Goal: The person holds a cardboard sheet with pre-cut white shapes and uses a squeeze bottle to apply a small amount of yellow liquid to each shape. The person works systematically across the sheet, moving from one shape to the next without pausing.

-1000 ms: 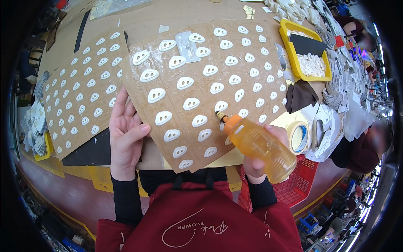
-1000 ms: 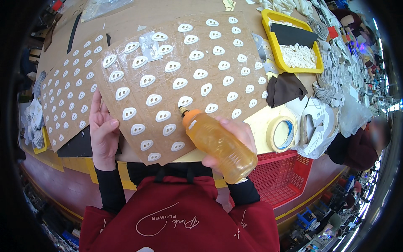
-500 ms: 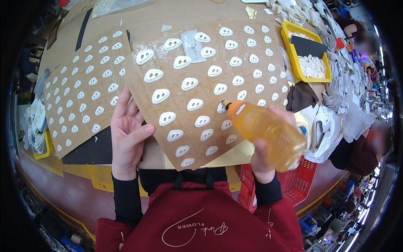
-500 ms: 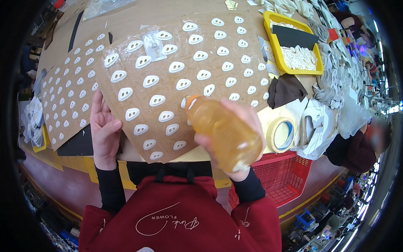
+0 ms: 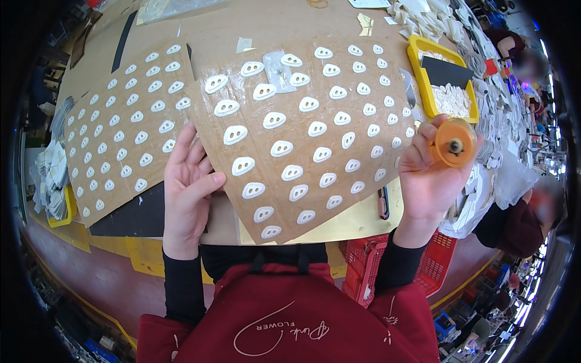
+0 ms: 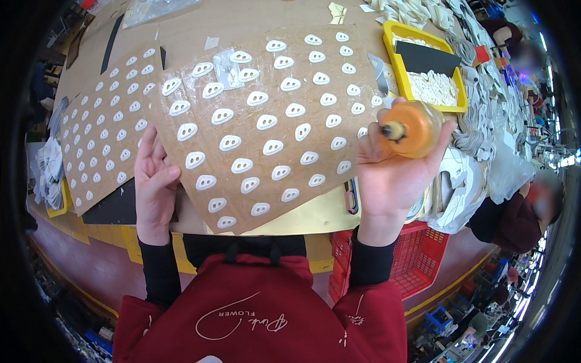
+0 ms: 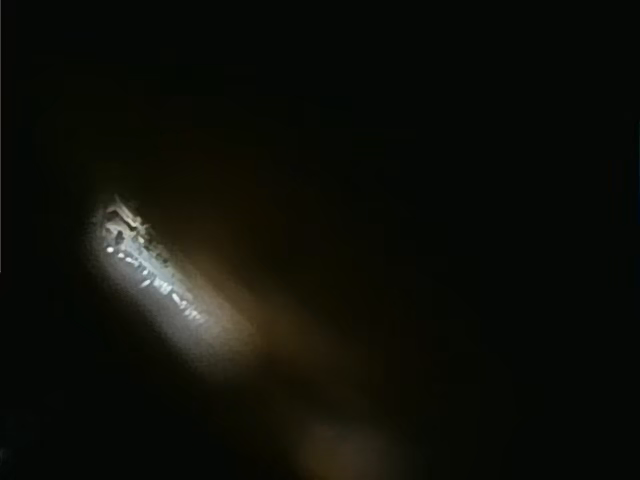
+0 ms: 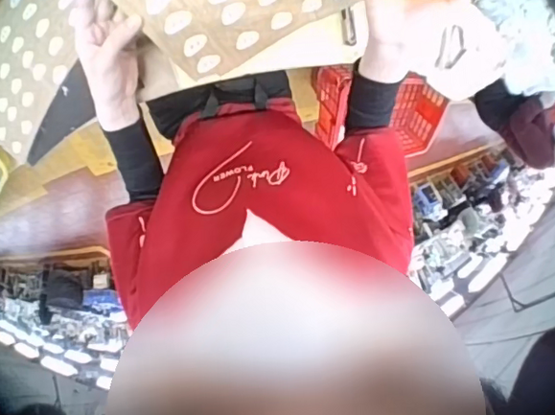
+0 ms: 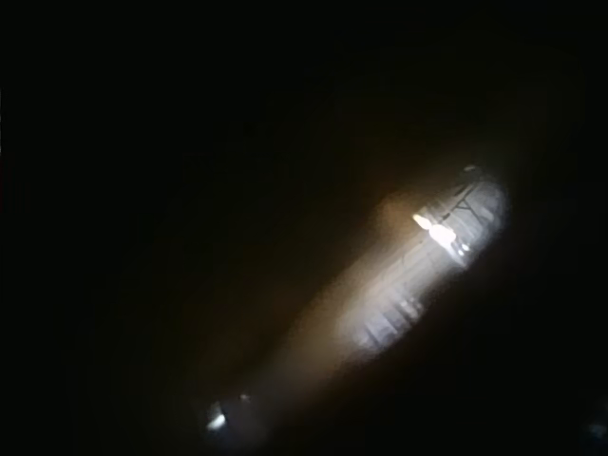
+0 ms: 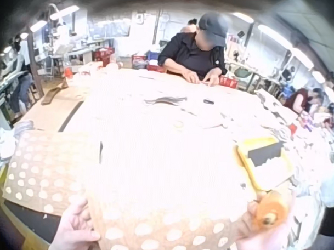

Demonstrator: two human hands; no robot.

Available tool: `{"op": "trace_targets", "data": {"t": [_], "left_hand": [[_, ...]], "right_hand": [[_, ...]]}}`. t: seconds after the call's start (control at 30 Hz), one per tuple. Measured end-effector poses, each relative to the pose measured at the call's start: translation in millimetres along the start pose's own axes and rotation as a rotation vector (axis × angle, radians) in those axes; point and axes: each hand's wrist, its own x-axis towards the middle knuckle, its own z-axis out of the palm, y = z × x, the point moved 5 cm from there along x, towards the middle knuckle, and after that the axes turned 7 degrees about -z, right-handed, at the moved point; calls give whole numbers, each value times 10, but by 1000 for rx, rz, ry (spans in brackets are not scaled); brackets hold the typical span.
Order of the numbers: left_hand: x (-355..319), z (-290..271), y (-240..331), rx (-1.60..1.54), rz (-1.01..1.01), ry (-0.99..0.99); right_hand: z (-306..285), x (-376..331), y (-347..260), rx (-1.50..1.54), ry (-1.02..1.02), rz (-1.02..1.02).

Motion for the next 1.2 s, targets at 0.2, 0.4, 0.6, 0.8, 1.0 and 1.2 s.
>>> {"op": "trace_targets", "data": {"t": [0.2, 0.4, 0.6, 0.8, 1.0, 1.2], "left_hand": [[33, 1, -16, 3, -15, 9], [29, 12, -7, 28, -18, 12], [25, 2, -14, 26, -19, 19], [25, -1, -12, 15, -18, 11], [21, 5, -4, 5, -20, 6], [20, 10, 3, 9, -29, -3]], "right_hand": [[-71, -56, -151, -302, 223, -397], [-15, -104, 56, -857, 11, -551], [-169, -148, 218, -822, 119, -452], [-201, -184, 278, -838, 95, -424], [-239, -186, 313, -820, 148, -424], [-254, -201, 322, -829, 178, -424]]}}
